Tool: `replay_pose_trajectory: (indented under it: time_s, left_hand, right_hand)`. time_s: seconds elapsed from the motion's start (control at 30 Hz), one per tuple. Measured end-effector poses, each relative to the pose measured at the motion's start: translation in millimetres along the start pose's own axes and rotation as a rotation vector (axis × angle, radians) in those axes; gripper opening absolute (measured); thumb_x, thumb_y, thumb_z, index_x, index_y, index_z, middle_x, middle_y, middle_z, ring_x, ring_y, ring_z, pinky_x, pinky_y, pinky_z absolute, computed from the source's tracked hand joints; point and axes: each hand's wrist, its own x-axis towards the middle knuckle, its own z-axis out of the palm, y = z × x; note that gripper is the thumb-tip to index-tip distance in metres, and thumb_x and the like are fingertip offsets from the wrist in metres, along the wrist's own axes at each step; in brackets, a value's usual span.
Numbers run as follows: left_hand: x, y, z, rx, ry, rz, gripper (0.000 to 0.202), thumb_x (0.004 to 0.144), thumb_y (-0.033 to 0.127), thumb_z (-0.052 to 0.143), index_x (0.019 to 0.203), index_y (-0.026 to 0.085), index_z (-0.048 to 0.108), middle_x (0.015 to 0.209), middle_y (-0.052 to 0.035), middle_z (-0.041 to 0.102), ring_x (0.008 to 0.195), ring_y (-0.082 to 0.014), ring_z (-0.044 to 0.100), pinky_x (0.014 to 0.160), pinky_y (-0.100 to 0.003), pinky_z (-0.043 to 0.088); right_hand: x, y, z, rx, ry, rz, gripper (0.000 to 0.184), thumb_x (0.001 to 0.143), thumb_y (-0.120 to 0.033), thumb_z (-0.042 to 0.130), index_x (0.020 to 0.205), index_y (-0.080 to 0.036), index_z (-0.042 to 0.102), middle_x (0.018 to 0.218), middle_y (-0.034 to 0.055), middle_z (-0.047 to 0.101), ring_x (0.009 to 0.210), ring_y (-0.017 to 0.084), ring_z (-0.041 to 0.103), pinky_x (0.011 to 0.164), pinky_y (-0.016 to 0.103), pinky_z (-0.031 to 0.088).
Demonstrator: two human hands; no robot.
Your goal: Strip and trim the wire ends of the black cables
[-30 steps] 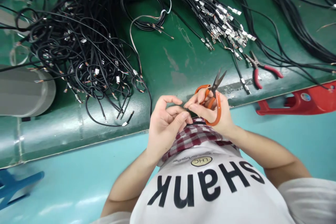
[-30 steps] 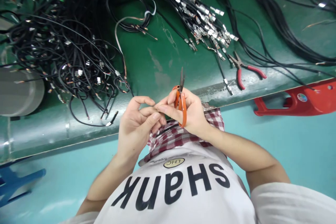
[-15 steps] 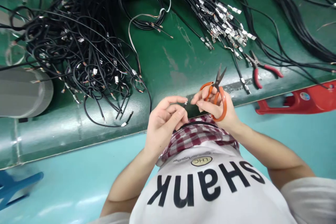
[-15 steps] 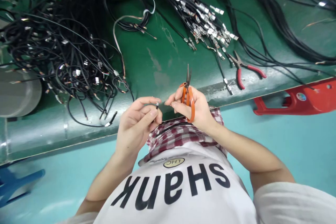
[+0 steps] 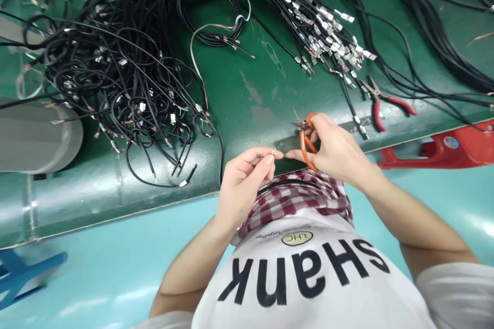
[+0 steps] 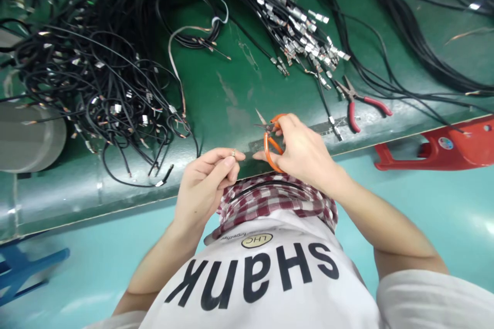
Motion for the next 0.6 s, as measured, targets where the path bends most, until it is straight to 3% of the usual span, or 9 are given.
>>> replay_pose_trajectory:
  time_s: [0.13,0.2,0.3,0.4,0.5,0.6]
  left_hand:
    - [0,1,0.0,0.002,-0.023,-0.034,0.021,0.091,0.034,0.066,0.092,0.014,0.070,0.066,-0.0005,0.049,0.059,-0.0075,0.039,0.051,-0.019,0.026]
    - [-1,1,0.4,-0.009,-0.041,-0.039,0.020,0.091,0.034,0.065,0.093,0.015,0.069,0.065,-0.0002,0.049,0.058,-0.0074,0.037,0.050,-0.019,0.023]
    - [-1,0,1.3,-0.002,-0.043,-0.009,0.020,0.093,0.034,0.064,0.104,0.018,0.069,0.063,0.0012,0.046,0.057,-0.0077,0.034,0.050,-0.020,0.021]
    - [1,-3,1.3,0.046,-0.029,0.005,0.019,0.093,0.034,0.064,0.101,0.017,0.070,0.062,0.0012,0.044,0.059,-0.0078,0.036,0.054,-0.021,0.025]
    - [4,-5,0.5,0.046,-0.039,-0.031,0.020,0.094,0.035,0.064,0.098,0.016,0.069,0.064,0.0010,0.044,0.061,-0.0079,0.037,0.055,-0.022,0.025]
    - [6,-6,1.3,0.048,-0.058,-0.056,0.021,0.094,0.036,0.063,0.098,0.016,0.068,0.066,0.0009,0.044,0.062,-0.0078,0.036,0.055,-0.022,0.025]
  right_hand:
    - [22,6,-8,-0.239,0.020,-0.096,0.053,0.076,-0.035,0.077,0.119,-0.014,0.054,0.119,0.0166,0.054,0.115,0.037,0.055,0.091,0.048,0.053]
    - [32,2,-10,-0.261,-0.008,-0.112,0.054,0.078,-0.029,0.075,0.124,-0.011,0.053,0.122,0.0186,0.054,0.119,0.039,0.053,0.098,0.051,0.051]
    - [39,-5,-12,-0.320,0.002,-0.088,0.052,0.084,-0.028,0.070,0.128,-0.007,0.054,0.126,0.0219,0.056,0.116,0.040,0.056,0.097,0.054,0.051]
    - [34,-1,-20,-0.300,0.062,-0.121,0.047,0.090,-0.028,0.066,0.132,-0.011,0.055,0.134,0.0171,0.056,0.118,0.035,0.058,0.098,0.049,0.052]
    - [21,19,-33,-0.204,0.107,-0.167,0.042,0.093,-0.022,0.061,0.134,-0.019,0.055,0.141,0.0079,0.055,0.122,0.027,0.058,0.100,0.040,0.052]
    - [11,42,-39,-0.186,0.055,-0.207,0.046,0.093,-0.021,0.060,0.138,-0.018,0.053,0.142,0.0090,0.055,0.127,0.026,0.055,0.106,0.042,0.049]
